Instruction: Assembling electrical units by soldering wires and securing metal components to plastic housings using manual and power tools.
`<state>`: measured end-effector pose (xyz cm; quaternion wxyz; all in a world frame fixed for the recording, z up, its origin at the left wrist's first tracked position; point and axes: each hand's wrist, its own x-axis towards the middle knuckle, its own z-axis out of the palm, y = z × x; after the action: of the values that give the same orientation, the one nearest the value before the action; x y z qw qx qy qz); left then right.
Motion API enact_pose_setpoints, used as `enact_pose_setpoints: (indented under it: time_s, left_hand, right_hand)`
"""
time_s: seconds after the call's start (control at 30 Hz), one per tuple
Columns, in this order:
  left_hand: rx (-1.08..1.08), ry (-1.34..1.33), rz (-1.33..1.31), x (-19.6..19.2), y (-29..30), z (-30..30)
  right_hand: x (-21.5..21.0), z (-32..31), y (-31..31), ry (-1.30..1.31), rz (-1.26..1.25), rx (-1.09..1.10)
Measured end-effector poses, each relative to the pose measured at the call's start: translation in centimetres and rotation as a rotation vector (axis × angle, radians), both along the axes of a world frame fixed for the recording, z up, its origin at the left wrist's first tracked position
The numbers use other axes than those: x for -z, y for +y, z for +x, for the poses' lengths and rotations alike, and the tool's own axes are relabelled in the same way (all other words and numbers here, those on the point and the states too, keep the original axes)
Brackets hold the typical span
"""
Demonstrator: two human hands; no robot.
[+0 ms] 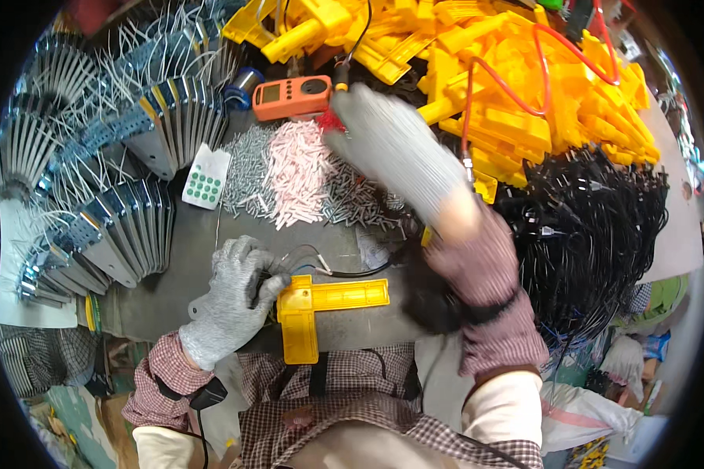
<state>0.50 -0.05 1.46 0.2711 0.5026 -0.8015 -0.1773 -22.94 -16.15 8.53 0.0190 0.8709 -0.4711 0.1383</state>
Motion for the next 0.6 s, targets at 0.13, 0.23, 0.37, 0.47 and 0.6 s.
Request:
enact_pose_setpoints:
  time_s: [0.13, 0.23, 0.37, 0.47, 0.6]
  left_hand:
    - [0.109, 0.680, 0.521, 0.7, 0.7, 0.3]
    - [0.238, 0.366, 0.354, -1.2, -0.7, 1.5]
    - [0.175, 0.055, -0.007, -5.0, -1.5, -2.2]
    - [0.269, 0.133, 0.070, -4.1, -2.4, -3.3]
    - [0.212, 0.239, 0.062, -1.5, -1.5, -3.0]
  right_hand:
    - [2.8, -3.0, 8.9, -0.212, 0.638, -0.489]
    - [4.3, -4.2, 10.3, -0.232, 0.689, -0.328]
    - [2.3, -2.4, 11.2, -0.239, 0.560, -0.202]
    - [1.3, -3.0, 11.7, -0.165, 0.496, -0.102]
    - [2.3, -2.0, 12.4, -0.271, 0.604, -0.083]
